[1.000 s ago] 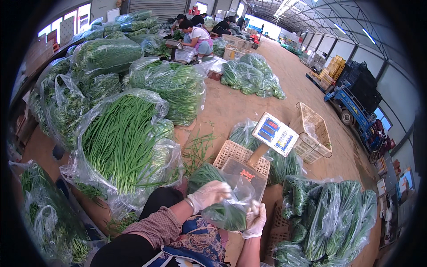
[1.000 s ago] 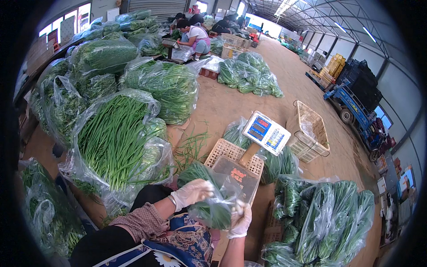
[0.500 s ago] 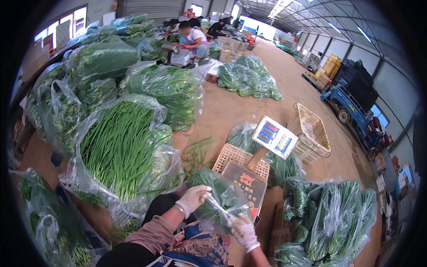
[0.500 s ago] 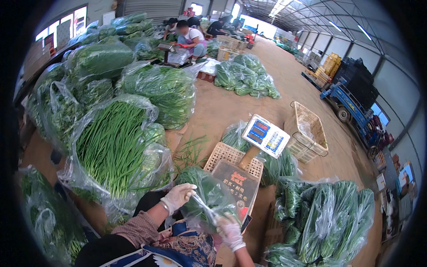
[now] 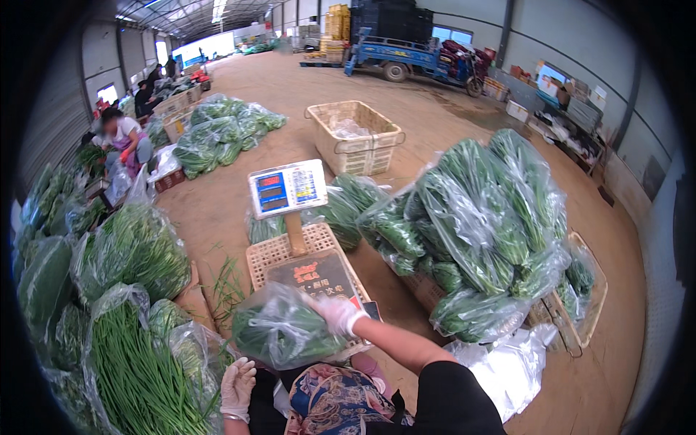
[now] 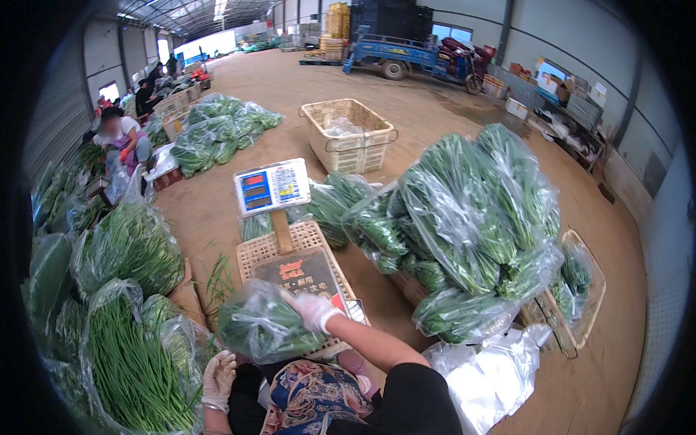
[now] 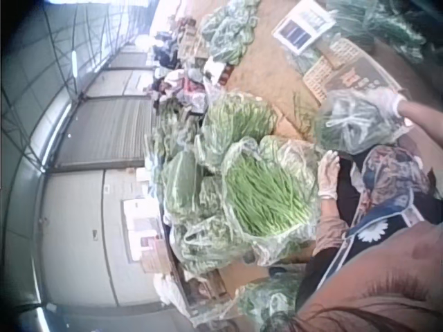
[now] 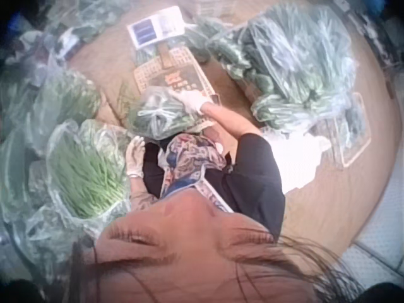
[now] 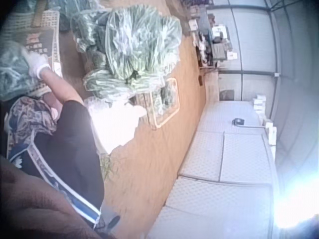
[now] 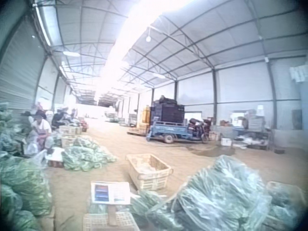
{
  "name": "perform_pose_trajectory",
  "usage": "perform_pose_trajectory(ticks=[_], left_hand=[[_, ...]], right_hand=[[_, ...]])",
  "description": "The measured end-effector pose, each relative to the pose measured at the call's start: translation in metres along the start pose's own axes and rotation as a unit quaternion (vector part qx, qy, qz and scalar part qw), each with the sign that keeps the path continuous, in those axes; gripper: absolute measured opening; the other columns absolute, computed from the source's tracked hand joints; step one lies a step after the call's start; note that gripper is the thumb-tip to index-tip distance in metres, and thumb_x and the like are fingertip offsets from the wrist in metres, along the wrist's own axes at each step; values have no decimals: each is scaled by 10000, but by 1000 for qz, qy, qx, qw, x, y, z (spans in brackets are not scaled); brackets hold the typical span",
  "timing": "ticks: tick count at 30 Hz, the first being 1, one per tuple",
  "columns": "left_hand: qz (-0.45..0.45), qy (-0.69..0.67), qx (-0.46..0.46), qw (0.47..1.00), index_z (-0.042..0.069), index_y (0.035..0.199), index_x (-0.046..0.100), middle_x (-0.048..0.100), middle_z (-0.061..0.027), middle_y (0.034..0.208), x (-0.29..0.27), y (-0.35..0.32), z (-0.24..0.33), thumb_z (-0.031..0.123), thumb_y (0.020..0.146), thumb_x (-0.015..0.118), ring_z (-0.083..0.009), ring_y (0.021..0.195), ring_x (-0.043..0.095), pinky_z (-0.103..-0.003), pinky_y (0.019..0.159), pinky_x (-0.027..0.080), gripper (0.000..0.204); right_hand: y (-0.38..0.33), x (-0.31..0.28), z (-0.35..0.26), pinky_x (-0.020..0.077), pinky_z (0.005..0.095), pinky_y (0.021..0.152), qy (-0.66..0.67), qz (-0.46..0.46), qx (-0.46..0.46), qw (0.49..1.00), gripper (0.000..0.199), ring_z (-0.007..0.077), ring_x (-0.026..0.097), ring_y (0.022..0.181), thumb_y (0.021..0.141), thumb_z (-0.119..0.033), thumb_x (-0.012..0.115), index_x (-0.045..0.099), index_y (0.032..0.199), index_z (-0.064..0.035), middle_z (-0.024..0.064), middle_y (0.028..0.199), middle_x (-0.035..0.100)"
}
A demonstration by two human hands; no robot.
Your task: The person sorts green onions from large piles, gathers them into bunches, and places the bunches into clear plastic bags for weighing on a digital scale.
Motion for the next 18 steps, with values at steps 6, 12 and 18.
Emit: perform_pose_trajectory(ticks=[6,12,18], left_hand=[[47,46,-8,998,-10,1166,535,630,-178,1073,6,-5,0,245,922,541,-237,896,654,-321,706,568,352],[99,120,-28,987,-4,1163,534,637,-173,1058,-1,-4,1,261,902,558,-232,863,664,-316,666,579,373],[93,135,-41,986,-2,1142,545,646,-170,1037,10,8,-6,261,898,560,-232,850,668,-313,646,582,359]], right_hand=[[-78,-217,21,506,401,685,-176,390,-108,897,727,332,596,806,679,2,573,348,1362,-103,165,981,572],[-212,-368,86,510,372,829,-404,528,78,743,799,323,596,1015,611,-22,699,431,1343,-194,133,1235,558],[-298,-361,243,419,485,932,-533,447,325,641,581,294,476,1181,798,-109,561,419,1334,-283,81,1296,497]])
Point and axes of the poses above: each hand's wrist, its own y-axis towards the middle knuckle, its own x-axis out of the palm, z = x × y, the point moved 3 cm from there along y, towards the middle knuckle
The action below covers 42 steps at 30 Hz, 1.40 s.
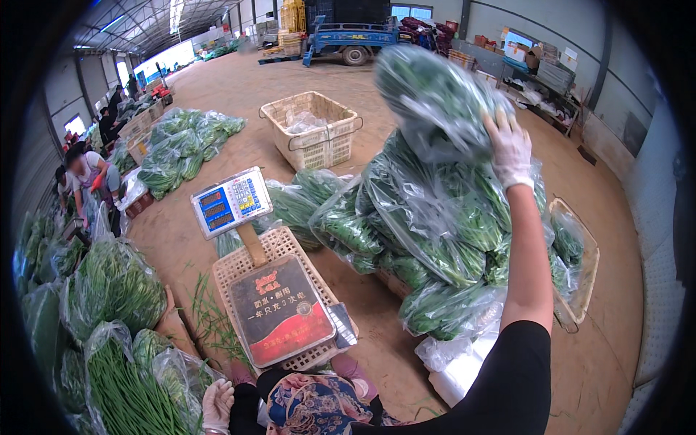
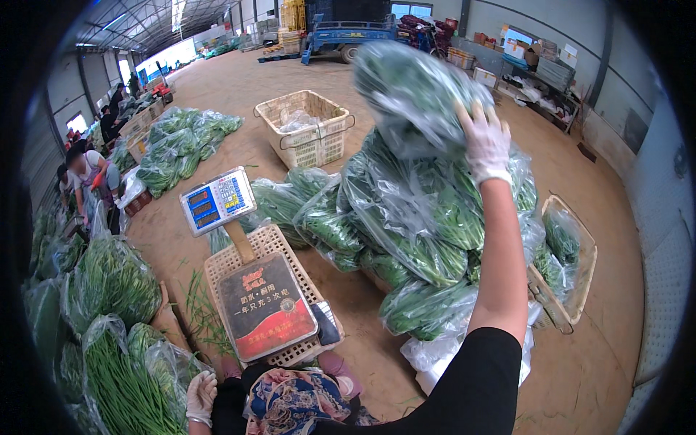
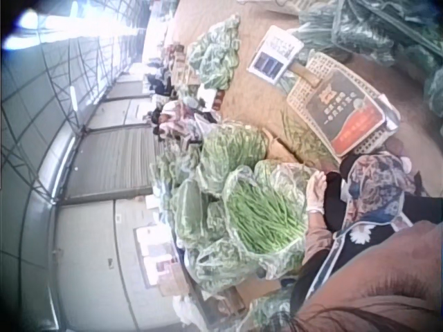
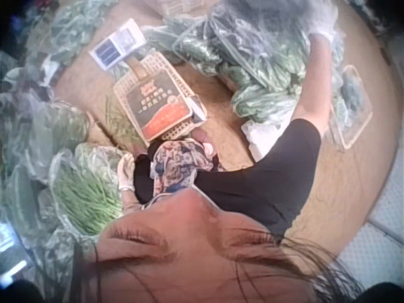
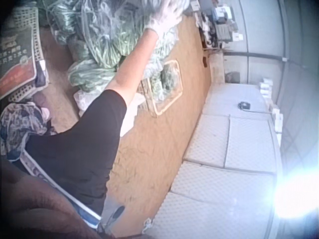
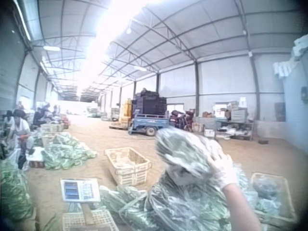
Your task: The person sorts green onions from large piles, gathers them into bunches, and places the bunches into clear plastic bags for weighing on a digital scale.
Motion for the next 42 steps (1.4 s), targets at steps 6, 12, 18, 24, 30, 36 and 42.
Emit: perform_pose_trajectory(ticks=[6,12,18,24,30,36,42], left_hand=[[-2,-6,1,1000,-3,1151,545,648,-171,1038,0,8,-4,271,901,556,-234,855,671,-319,654,583,371],[0,9,21,1000,32,1165,541,631,-125,1091,-7,-5,4,304,891,559,-223,934,639,-304,748,545,387],[36,-10,100,994,28,1276,471,567,-119,1224,0,-31,42,271,931,499,-185,1071,574,-273,862,473,423],[-33,-61,115,991,-45,1310,389,530,-197,1247,-14,-69,46,279,943,484,-218,1041,596,-306,857,514,499],[-63,-225,134,963,-58,1330,341,509,-243,1247,-23,-59,23,271,947,478,-272,1056,586,-365,900,494,523],[-81,-234,91,965,-40,1352,331,527,-230,1235,-35,-62,22,367,940,480,-253,1030,592,-362,879,491,598],[-124,-269,71,952,-36,1375,292,504,-237,1258,-38,-53,28,395,954,437,-264,1057,577,-371,905,477,620]], right_hand=[[-77,77,-9,258,587,1033,-10,-337,151,929,673,335,268,1354,836,-88,510,276,1416,-336,73,1498,231],[-53,30,-25,274,540,1036,105,-145,115,977,565,370,334,1305,731,-29,538,492,1270,-192,162,1381,403],[-118,-88,-179,320,441,1034,456,-46,-111,882,558,360,446,1205,714,64,557,524,1247,-94,161,1254,514],[-190,-195,-404,425,371,957,769,-305,-218,518,447,306,550,1097,819,-39,590,511,1257,-78,140,1165,590],[-314,-275,-595,469,381,814,572,-555,-476,372,330,329,616,937,854,-285,545,626,1045,-29,197,971,646],[-525,-235,-615,472,404,899,336,-664,-468,476,333,315,574,1096,817,-216,541,650,1067,-26,198,1144,601],[-529,-239,-617,480,407,892,298,-685,-515,420,291,288,591,1082,861,-167,482,662,1066,-67,149,1160,607]])
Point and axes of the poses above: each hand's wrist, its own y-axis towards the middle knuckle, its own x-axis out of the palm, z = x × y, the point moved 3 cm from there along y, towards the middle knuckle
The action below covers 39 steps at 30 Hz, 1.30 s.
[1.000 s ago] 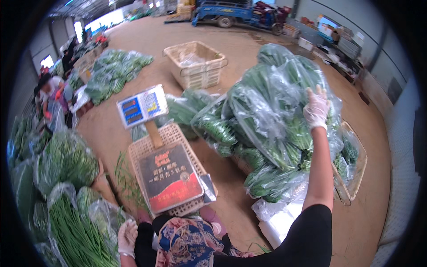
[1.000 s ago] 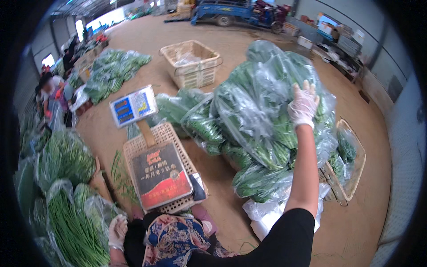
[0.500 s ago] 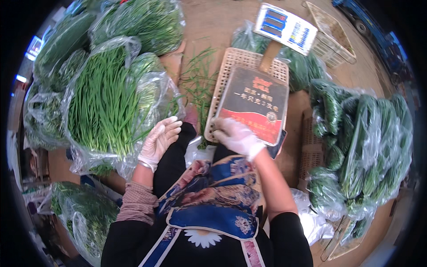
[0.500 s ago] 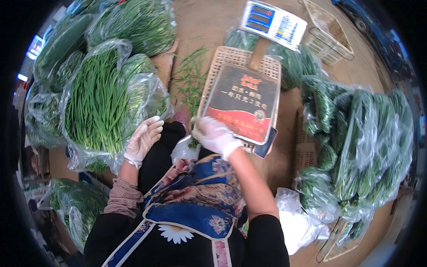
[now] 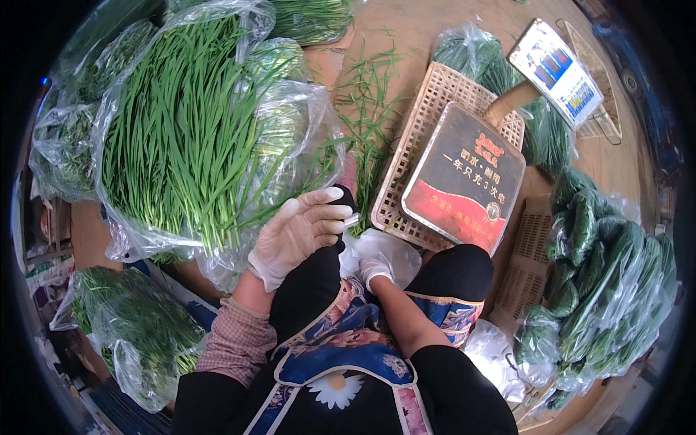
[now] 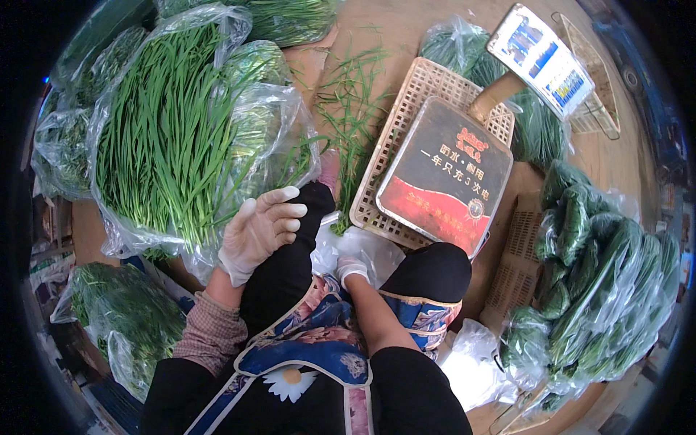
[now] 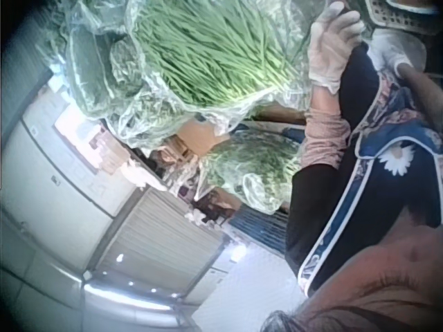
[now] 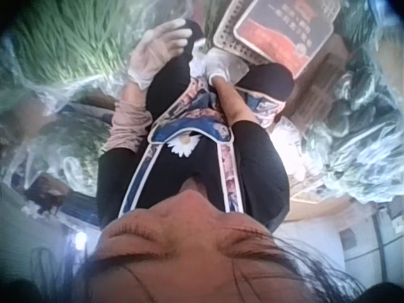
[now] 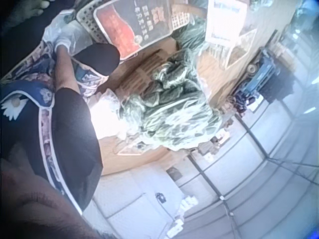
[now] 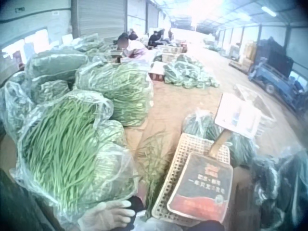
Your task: The person sorts green onions from large piles, gathers them into bunches, and places the bunches into clear plastic bags for weighing on a digital scale.
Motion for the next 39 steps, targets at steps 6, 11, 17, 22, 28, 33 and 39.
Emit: perform_pose_trajectory(ticks=[6,11,17,22,28,33,39], left_hand=[[-6,-14,1,1000,-50,1369,295,506,-238,1257,0,0,2,377,961,429,-266,1060,578,-371,902,483,605],[43,82,-5,996,-51,1296,410,566,-212,1188,10,-2,-6,360,951,462,-232,999,614,-332,864,498,540],[105,721,-104,677,1,946,618,665,-123,887,14,24,-57,424,855,584,-221,781,648,-337,648,487,434],[141,758,-30,637,19,765,591,596,-203,719,-17,17,-108,431,804,611,-352,669,591,-409,614,446,413],[116,713,19,691,56,739,583,581,-30,660,25,7,-93,250,796,675,-121,584,570,-290,488,450,223],[176,370,222,885,80,811,555,568,14,699,76,-42,-8,109,854,612,-61,562,509,-195,515,426,77],[148,281,259,912,54,951,556,603,-14,814,96,-74,36,65,846,636,-80,652,564,-196,610,476,133]], right_hand=[[-19,-70,-6,489,418,764,40,236,-37,970,171,341,625,848,785,-229,600,670,859,-92,171,886,649],[-74,-102,16,404,278,568,631,265,-59,727,112,121,490,592,745,-152,659,574,719,-84,6,640,529],[-123,-109,18,372,202,594,738,261,-155,603,138,37,444,641,906,-211,575,622,810,-123,-73,707,533],[-127,-81,4,455,236,752,770,166,-236,569,84,126,578,804,849,-93,559,632,885,-71,7,846,624],[12,10,31,448,375,855,19,342,-194,919,457,334,594,970,815,-466,505,632,1086,-121,139,1037,644],[-11,27,17,429,371,866,203,265,-144,932,435,330,568,1016,785,-380,599,617,1109,-90,169,1078,606],[-132,-99,3,482,277,717,571,429,-242,657,150,124,584,757,858,-137,569,641,948,-42,37,863,641]])
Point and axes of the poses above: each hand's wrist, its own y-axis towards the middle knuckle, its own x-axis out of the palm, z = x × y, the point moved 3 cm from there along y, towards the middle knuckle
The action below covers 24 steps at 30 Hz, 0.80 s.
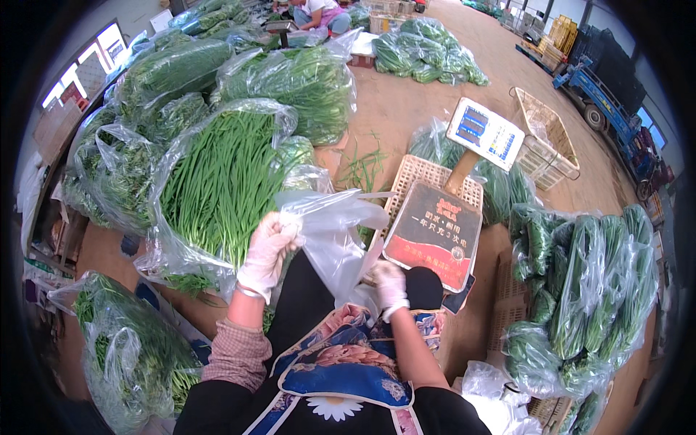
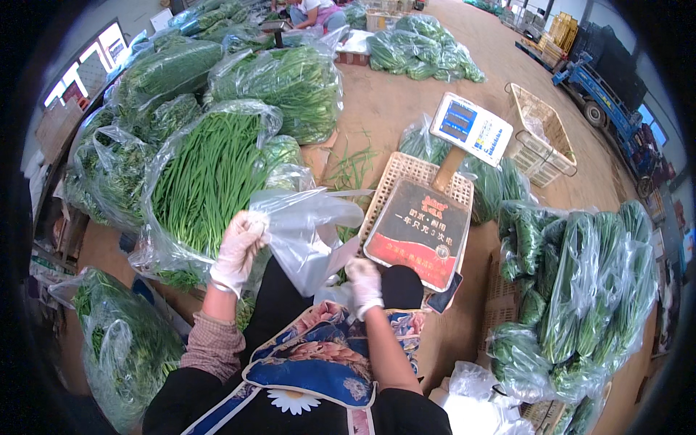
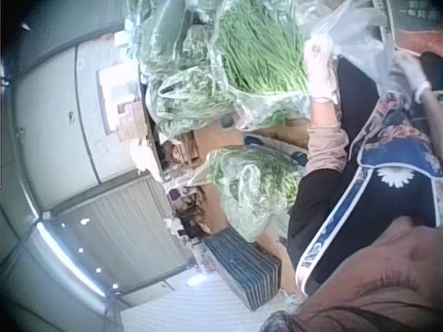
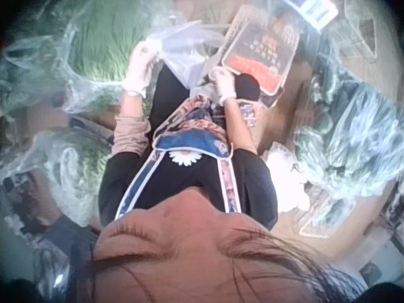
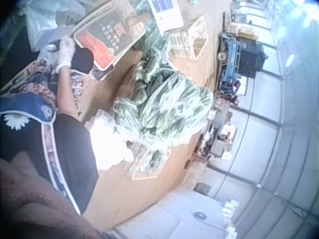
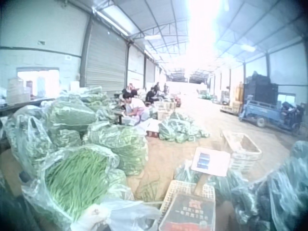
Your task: The person sorts green onions from large piles, gathers them into bunches, and places the bunches into clear plastic bags for weighing on a digital scale.
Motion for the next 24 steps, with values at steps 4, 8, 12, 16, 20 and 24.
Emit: perform_pose_trajectory(ticks=[4,8,12,16,20,24], left_hand=[[-36,-131,-54,989,50,1020,538,611,-30,932,-7,-10,-26,4,850,597,-102,780,608,-222,721,526,186],[-93,-88,-112,985,40,1163,497,605,-51,1010,5,-16,-36,-44,828,586,-127,885,608,-248,808,510,357],[-107,73,-125,984,42,1065,521,604,-24,951,2,-18,-43,-6,807,627,-99,833,585,-232,723,473,283],[11,289,-13,957,55,960,549,584,-2,822,-15,-13,-42,98,810,674,-69,737,563,-221,670,472,200],[10,290,54,955,70,865,591,601,-10,774,36,-19,-39,190,800,708,-88,663,553,-236,646,472,180],[-140,258,-132,947,34,828,615,621,-24,734,58,-8,-85,141,823,647,-100,663,593,-217,624,467,111]], right_hand=[[12,-50,-98,499,337,796,232,16,-10,973,316,187,638,812,926,-312,521,639,849,-29,98,832,667],[9,-39,-138,502,362,820,247,-116,43,961,403,220,642,823,939,-371,489,630,928,7,121,878,667],[-4,-1,-144,489,252,731,129,-270,160,941,280,150,633,809,900,-259,569,624,1015,-10,67,903,656],[15,7,-117,395,177,535,183,-206,98,956,99,44,525,615,855,-143,636,616,881,-49,-25,751,602],[4,10,-132,357,190,491,169,-135,79,973,208,31,463,547,853,-182,660,528,713,-104,-46,647,533],[-2,16,-128,327,219,441,196,-110,73,972,249,52,441,499,832,-237,691,530,685,-117,-48,609,515]])
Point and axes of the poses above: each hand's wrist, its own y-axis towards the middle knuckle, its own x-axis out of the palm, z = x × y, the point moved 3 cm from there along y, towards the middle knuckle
